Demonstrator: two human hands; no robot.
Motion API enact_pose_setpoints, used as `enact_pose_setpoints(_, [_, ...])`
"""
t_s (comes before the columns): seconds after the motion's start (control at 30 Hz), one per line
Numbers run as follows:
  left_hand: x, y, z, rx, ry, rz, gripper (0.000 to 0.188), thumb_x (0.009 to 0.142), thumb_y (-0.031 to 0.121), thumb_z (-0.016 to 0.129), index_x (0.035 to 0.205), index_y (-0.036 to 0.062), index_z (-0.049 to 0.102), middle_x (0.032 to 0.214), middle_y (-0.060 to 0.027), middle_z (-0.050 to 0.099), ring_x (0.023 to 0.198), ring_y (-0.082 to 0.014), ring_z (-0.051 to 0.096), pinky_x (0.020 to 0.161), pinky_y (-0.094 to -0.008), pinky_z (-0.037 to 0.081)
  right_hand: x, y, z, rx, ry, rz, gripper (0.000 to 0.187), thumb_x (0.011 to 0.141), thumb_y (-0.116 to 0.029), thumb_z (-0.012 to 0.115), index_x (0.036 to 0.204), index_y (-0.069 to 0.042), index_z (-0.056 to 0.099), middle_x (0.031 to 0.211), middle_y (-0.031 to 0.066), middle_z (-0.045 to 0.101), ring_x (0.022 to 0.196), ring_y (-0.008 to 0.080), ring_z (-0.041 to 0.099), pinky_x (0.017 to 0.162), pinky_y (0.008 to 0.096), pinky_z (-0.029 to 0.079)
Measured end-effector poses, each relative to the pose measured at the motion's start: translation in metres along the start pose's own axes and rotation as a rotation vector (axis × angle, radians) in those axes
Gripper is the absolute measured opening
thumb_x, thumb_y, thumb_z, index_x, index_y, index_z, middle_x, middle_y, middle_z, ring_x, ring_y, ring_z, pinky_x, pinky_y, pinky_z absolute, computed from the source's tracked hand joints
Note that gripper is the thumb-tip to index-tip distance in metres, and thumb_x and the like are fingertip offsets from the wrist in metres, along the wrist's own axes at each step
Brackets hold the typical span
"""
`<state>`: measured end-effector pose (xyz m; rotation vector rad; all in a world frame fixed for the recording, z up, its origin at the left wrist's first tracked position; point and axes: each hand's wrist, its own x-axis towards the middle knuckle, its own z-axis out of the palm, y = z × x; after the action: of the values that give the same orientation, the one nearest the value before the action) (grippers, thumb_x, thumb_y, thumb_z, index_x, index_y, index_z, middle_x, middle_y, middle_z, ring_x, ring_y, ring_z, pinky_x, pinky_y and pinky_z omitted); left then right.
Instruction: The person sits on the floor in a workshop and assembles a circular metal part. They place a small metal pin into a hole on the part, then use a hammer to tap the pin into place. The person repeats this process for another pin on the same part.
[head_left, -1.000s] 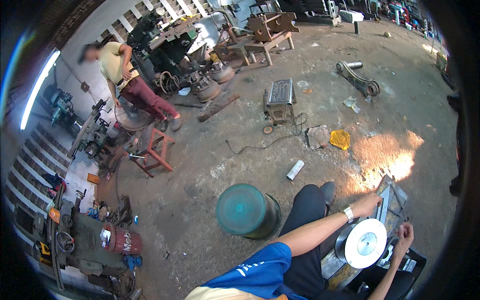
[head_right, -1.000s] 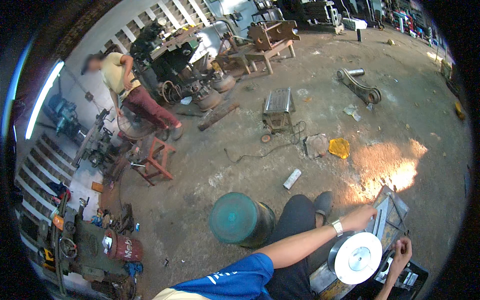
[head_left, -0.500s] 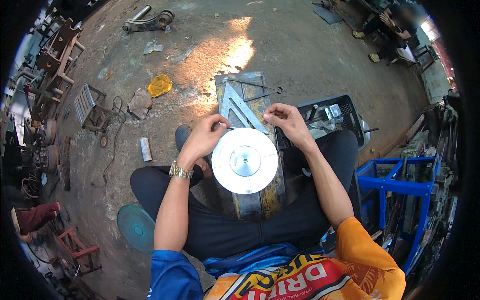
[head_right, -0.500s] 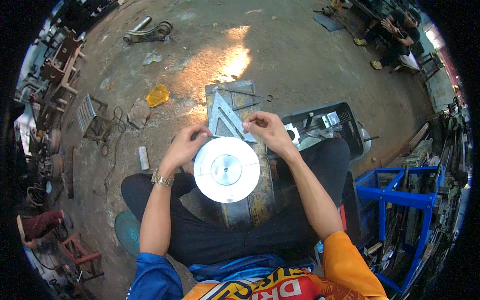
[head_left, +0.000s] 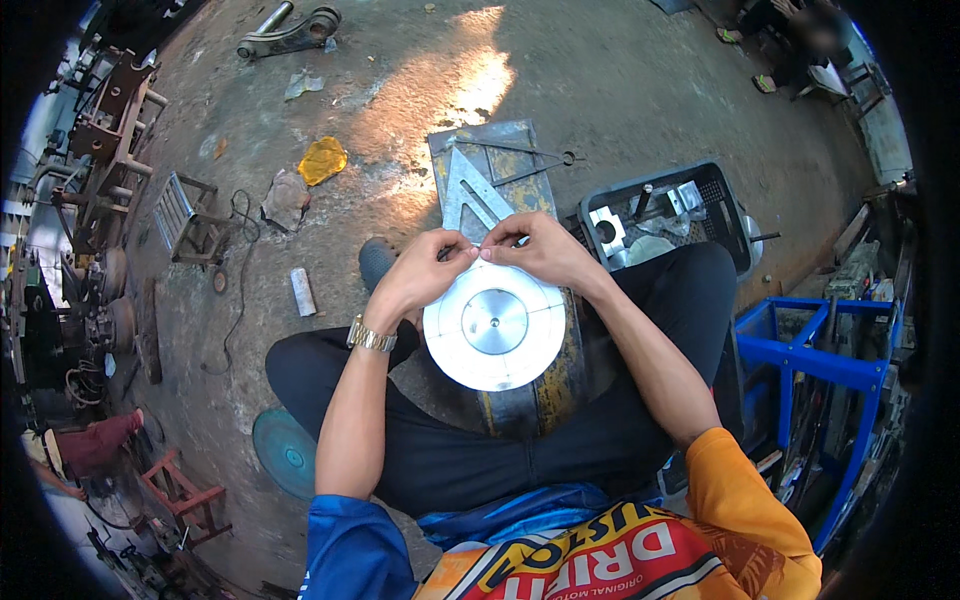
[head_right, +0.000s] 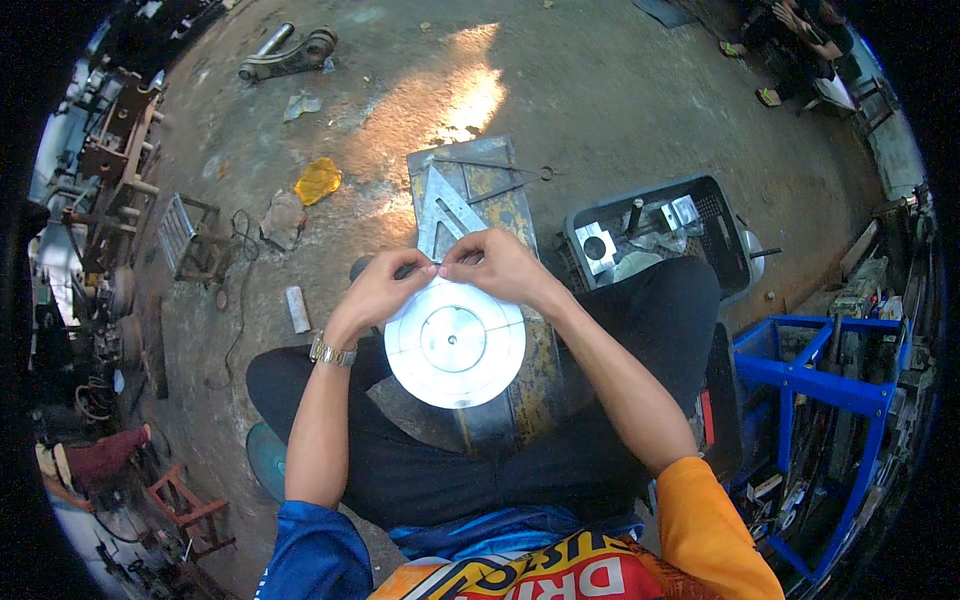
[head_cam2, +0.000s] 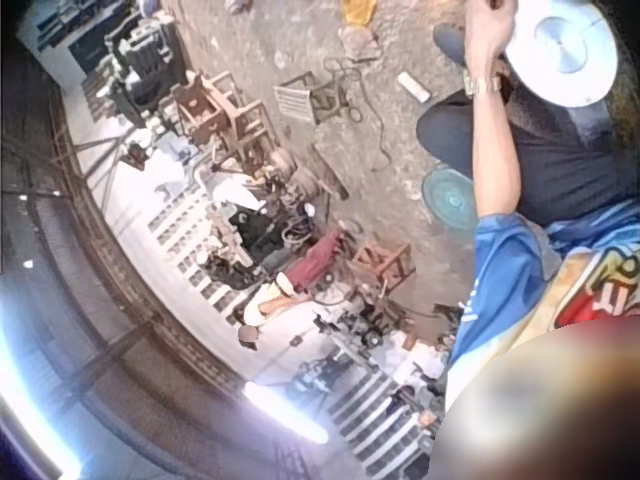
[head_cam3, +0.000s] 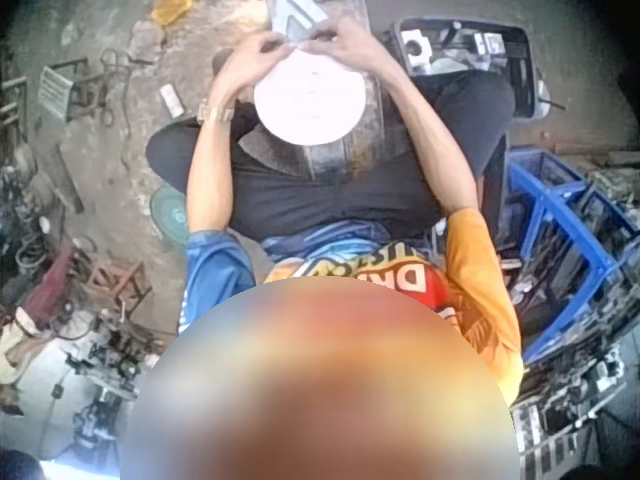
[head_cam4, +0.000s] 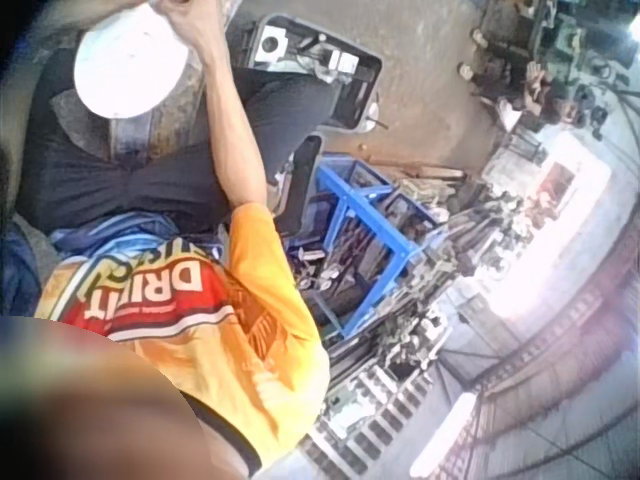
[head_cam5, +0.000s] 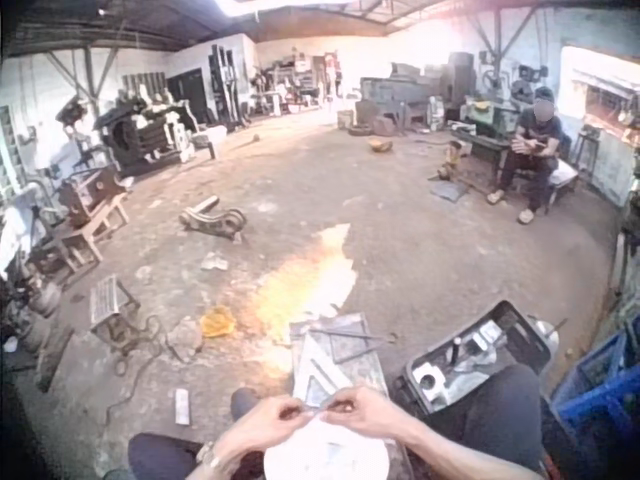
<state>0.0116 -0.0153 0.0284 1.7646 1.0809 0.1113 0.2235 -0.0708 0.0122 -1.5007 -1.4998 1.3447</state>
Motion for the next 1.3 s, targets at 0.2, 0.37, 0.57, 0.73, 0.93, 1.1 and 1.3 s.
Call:
enact_pose_setpoints(0.2, [0.0,-0.007,0.002,-0.063,-0.002,0.051,0.033,0.096,0.028,0.063,0.1,-0.0048,0.067,0.083,-0.013,0.067,0.074,-0.0174,0.061,0.07,-0.0361,0.049,0.001,0.001,0.001,0.037,-0.043,0.052,0.028,0.087,-0.024,0.074,0.094,0.003,0.075,0.081,0.0123,0.073,0.074,0.0173,0.066,0.071,0.034,0.052])
enact_pose_setpoints(0.37, [0.002,-0.007,0.002,-0.055,-0.073,-0.043,0.029,0.099,0.026,0.062,0.103,-0.0025,0.066,0.088,-0.0069,0.068,0.082,-0.0128,0.059,0.075,-0.0325,0.048,0.006,0.001,0.002,-0.037,-0.086,0.042,0.031,0.09,-0.026,0.071,0.094,0.005,0.074,0.078,0.0133,0.071,0.072,0.0182,0.065,0.068,0.0349,0.05])
enact_pose_setpoints(0.57, [0.002,-0.004,0.001,-0.073,-0.064,-0.063,0.029,0.098,0.027,0.062,0.103,-0.0018,0.066,0.088,-0.0048,0.068,0.082,-0.0113,0.059,0.075,-0.0309,0.048,0.004,0.003,-0.001,0.003,-0.124,0.05,0.034,0.093,-0.029,0.069,0.098,0.004,0.072,0.082,0.0119,0.07,0.076,0.0168,0.063,0.069,0.0338,0.049])
enact_pose_setpoints(0.73, [0.001,-0.009,-0.002,-0.181,-0.076,-0.085,0.032,0.098,0.029,0.062,0.104,-0.0016,0.068,0.09,-0.005,0.069,0.084,-0.0113,0.061,0.076,-0.0297,0.049,-0.001,0.011,-0.007,0.079,-0.12,0.032,0.037,0.094,-0.032,0.069,0.107,0.003,0.07,0.093,0.0077,0.07,0.087,0.0138,0.062,0.077,0.0296,0.049])
enact_pose_setpoints(0.93, [-0.003,-0.006,-0.006,-0.067,-0.046,0.001,0.033,0.095,0.03,0.066,0.103,-0.0015,0.069,0.091,-0.007,0.069,0.085,-0.0126,0.062,0.078,-0.0309,0.05,-0.001,0.013,-0.014,0.096,-0.064,-0.006,0.042,0.091,-0.035,0.07,0.108,0.003,0.071,0.093,0.0133,0.072,0.09,0.0187,0.065,0.08,0.0324,0.051])
enact_pose_setpoints(1.1, [-0.003,-0.006,-0.008,-0.043,-0.039,-0.001,0.033,0.093,0.03,0.068,0.102,-0.0017,0.07,0.09,-0.0076,0.069,0.085,-0.0128,0.062,0.079,-0.032,0.05,0.001,0.014,-0.006,0.079,-0.1,-0.003,0.039,0.09,-0.032,0.071,0.107,0.003,0.072,0.094,0.0134,0.073,0.09,0.0187,0.065,0.081,0.0327,0.051])
enact_pose_setpoints(1.3, [-0.002,-0.01,-0.006,-0.084,-0.03,-0.002,0.037,0.092,0.032,0.069,0.1,-0.004,0.071,0.08,-0.0103,0.068,0.073,-0.0139,0.061,0.069,-0.0328,0.049,0.003,0.011,-0.004,0.062,-0.145,0.022,0.034,0.09,-0.029,0.071,0.103,0.002,0.074,0.089,0.0116,0.072,0.083,0.0173,0.065,0.077,0.0322,0.051])
